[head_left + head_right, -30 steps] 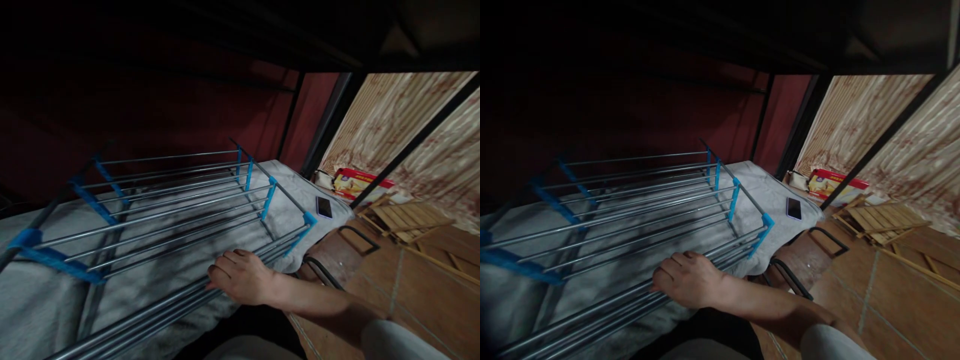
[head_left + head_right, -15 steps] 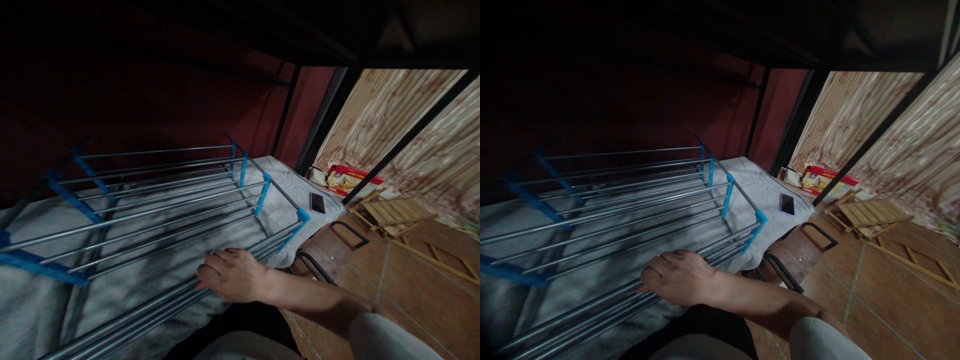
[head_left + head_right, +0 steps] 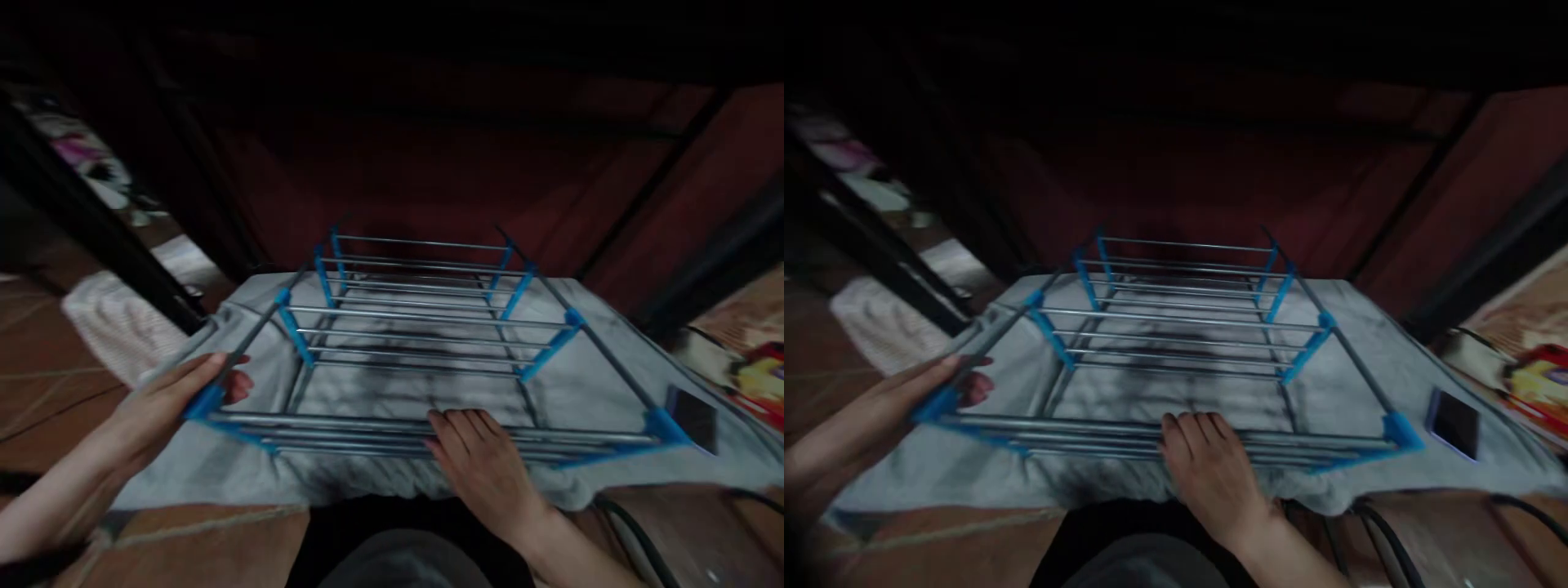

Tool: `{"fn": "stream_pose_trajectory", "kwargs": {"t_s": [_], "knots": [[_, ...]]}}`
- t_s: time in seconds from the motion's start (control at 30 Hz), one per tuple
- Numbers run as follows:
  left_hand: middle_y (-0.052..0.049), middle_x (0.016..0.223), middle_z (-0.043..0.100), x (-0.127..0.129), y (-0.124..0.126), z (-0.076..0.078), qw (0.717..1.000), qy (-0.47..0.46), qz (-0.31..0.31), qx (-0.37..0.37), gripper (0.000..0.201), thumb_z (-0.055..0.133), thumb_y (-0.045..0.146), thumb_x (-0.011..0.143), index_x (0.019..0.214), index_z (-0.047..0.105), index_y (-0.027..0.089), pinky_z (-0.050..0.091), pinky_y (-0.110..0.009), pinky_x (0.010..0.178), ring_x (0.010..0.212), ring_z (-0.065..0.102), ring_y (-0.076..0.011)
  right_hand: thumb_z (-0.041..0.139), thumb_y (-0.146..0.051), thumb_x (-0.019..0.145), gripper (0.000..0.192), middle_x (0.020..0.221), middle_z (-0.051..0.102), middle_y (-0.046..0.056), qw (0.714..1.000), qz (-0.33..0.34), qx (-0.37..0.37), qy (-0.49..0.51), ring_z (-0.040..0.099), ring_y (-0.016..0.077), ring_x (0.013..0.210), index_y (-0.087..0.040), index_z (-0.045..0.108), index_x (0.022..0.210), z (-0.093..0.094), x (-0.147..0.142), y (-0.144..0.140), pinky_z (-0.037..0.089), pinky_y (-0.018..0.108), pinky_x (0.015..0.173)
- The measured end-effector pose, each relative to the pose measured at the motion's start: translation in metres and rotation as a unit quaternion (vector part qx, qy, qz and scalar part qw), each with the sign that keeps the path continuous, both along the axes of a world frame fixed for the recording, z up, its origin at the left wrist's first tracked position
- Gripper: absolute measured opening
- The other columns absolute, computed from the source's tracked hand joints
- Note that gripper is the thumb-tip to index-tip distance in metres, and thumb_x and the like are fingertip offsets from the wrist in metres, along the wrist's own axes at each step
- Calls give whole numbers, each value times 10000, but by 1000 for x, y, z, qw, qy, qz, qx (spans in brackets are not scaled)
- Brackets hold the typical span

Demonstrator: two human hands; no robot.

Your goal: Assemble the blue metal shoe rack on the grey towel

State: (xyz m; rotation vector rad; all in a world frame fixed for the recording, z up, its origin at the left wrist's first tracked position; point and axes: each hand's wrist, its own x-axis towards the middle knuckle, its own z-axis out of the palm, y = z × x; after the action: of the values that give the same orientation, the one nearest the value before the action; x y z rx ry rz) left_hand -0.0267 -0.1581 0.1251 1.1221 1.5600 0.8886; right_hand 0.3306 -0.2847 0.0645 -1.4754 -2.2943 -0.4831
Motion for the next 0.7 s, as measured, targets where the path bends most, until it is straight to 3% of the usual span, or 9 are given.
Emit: {"fn": "stream_pose_trajectory", "kwargs": {"t_s": [0.07, 0.13, 0.2, 0.3, 0.43, 0.7], "knots": [[-48, 757, 718, -2, -1, 3, 998, -53, -39, -22, 458, 556, 564, 816, 1019, 604, 156, 511, -280, 637, 691, 635, -185, 471, -222, 950, 222, 929, 625, 64, 1000, 13, 6, -9, 563, 197, 838, -155, 574, 1136, -2, 0, 2, 380, 361, 811], [-59, 716, 700, 3, 4, 2, 997, -48, -60, -19, 506, 531, 588, 815, 1064, 560, 148, 497, -294, 602, 634, 627, -187, 461, -212, 953, 202, 903, 620, 60, 999, 26, 9, -19, 565, 203, 832, -156, 589, 1099, -4, -1, 5, 381, 366, 802], [-58, 671, 675, 9, 10, -2, 997, 42, -66, 21, 526, 530, 624, 790, 1008, 556, 146, 467, -286, 550, 577, 616, -191, 458, -220, 954, 185, 873, 610, 51, 999, 31, 13, -21, 559, 200, 802, -162, 596, 1064, -5, -1, 7, 381, 359, 771], [-38, 664, 649, 14, 11, -7, 975, 178, -78, 107, 450, 508, 617, 798, 867, 550, 174, 434, -268, 519, 548, 608, -180, 462, -232, 954, 165, 842, 597, 40, 999, 39, 18, -14, 544, 188, 757, -167, 595, 1026, -7, 1, 9, 371, 341, 716], [-4, 587, 600, 13, 7, -11, 963, 223, -89, 126, 363, 402, 535, 869, 810, 527, 200, 374, -256, 439, 446, 533, -154, 447, -235, 958, 173, 856, 603, 49, 998, 50, 29, -15, 541, 189, 766, -161, 592, 1018, -10, 3, 11, 369, 338, 715], [10, 541, 549, 13, 9, -13, 935, 320, -67, 139, 369, 389, 419, 904, 1105, 558, 159, 373, -295, 506, 448, 530, -184, 431, -235, 963, 175, 875, 621, 53, 997, 68, 29, -8, 552, 181, 772, -171, 590, 1003, -11, 6, 13, 369, 321, 710]]}}
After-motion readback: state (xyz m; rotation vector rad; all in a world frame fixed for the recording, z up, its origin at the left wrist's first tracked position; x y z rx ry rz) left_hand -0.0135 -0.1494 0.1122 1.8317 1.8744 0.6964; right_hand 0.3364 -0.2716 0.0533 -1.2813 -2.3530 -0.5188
